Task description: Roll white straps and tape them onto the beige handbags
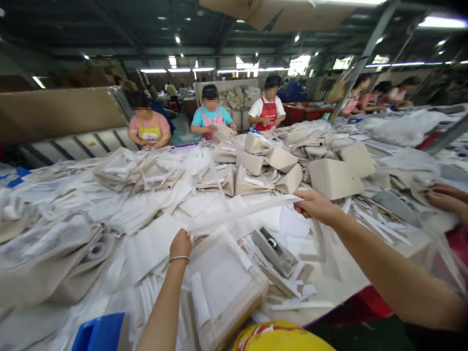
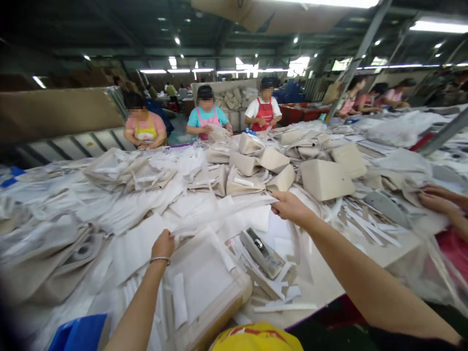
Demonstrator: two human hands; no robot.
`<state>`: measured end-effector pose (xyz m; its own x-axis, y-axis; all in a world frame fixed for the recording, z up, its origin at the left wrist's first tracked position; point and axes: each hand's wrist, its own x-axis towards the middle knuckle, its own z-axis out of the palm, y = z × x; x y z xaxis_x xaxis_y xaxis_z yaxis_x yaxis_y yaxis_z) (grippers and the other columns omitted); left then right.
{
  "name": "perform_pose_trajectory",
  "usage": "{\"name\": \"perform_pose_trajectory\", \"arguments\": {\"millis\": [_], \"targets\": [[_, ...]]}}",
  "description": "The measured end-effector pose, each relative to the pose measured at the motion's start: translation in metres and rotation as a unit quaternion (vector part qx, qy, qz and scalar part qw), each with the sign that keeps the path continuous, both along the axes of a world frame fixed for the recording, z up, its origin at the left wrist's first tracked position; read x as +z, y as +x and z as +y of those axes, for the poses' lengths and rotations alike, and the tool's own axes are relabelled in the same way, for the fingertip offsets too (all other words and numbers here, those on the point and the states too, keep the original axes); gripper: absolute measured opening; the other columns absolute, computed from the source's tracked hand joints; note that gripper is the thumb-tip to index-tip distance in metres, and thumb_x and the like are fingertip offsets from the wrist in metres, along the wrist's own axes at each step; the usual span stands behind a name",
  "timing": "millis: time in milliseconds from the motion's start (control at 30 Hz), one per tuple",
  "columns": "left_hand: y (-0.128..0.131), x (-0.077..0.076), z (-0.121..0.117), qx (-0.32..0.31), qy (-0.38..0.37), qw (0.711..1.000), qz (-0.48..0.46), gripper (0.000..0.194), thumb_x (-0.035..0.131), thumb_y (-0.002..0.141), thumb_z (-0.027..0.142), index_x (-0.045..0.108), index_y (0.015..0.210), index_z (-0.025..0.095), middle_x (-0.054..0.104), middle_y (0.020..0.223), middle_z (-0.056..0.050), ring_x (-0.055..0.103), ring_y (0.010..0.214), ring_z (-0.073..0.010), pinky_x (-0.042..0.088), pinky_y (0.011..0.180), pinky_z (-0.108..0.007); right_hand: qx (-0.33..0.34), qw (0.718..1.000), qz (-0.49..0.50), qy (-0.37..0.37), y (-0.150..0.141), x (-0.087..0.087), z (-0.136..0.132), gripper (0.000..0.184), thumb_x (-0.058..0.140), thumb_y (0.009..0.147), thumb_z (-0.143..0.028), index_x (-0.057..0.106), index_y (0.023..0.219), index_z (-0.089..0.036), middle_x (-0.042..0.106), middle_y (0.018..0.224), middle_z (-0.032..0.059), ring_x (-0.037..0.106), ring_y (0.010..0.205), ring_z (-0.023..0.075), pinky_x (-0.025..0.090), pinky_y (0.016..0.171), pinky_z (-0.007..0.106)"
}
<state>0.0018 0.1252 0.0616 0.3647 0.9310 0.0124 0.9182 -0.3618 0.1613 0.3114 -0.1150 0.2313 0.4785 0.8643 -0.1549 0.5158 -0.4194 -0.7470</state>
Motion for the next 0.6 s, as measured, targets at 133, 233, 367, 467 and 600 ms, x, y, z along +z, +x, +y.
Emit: {"name": "perform_pose_trajectory", "arguments": {"millis": [133,233,367,467,600], "targets": [[0.014,0.068,-0.035,-0.099,0.114,0.988,-0.040,0.074,0.058,0.064,0.036,0.024,0.123,0.007,0.027,0.128,-0.024,0.026,0.118,-0.0339,0.029,0.091,-0.045,-0.028,0.997,0.077,0.003,-0.035,-0.009,0.002,0.016,0.036,0.071,-0.022,0.050,0.076,-0.015,0.040,0.047,-0.0047,0.032,0.038,0.0058,0.023,0.037,0.019],[0.040,0.136,-0.093,-0.260,0.205,0.937,-0.110,0.074,0.055,0.068,0.033,0.017,0.128,0.013,0.015,0.136,-0.017,0.012,0.124,-0.0322,0.020,0.097,-0.048,0.011,0.996,-0.093,0.013,-0.071,-0.014,0.005,0.018,0.035,0.070,-0.015,0.053,0.074,-0.014,0.051,0.057,0.0006,0.046,0.053,0.0094,0.034,0.050,0.020],[0.075,0.172,-0.165,-0.453,0.234,0.855,-0.094,0.047,0.039,0.077,0.019,0.030,0.123,0.024,0.036,0.127,-0.010,0.036,0.113,-0.0248,0.030,0.093,-0.042,0.098,0.976,-0.192,0.030,-0.121,-0.028,0.002,0.029,0.031,0.073,-0.011,0.056,0.086,-0.011,0.060,0.087,0.0121,0.054,0.079,0.0172,0.039,0.071,0.026],[0.081,0.144,-0.172,-0.401,0.241,0.882,-0.053,0.048,0.039,0.075,0.014,0.032,0.122,0.016,0.058,0.084,-0.008,0.054,0.070,-0.0167,0.043,0.060,-0.029,0.096,0.987,-0.121,0.046,-0.135,-0.047,0.000,0.035,0.028,0.075,-0.012,0.056,0.095,-0.012,0.062,0.085,0.0117,0.057,0.076,0.0183,0.042,0.067,0.027],[0.065,0.104,-0.130,-0.366,0.376,0.851,-0.024,0.041,0.043,0.073,0.013,0.041,0.114,0.014,0.052,0.053,0.001,0.049,0.045,-0.0111,0.033,0.041,-0.023,0.145,0.975,0.080,0.151,-0.122,-0.067,-0.012,0.028,0.047,0.072,-0.026,0.055,0.099,-0.027,0.063,0.087,0.0012,0.057,0.084,0.0192,0.045,0.065,0.025]]}}
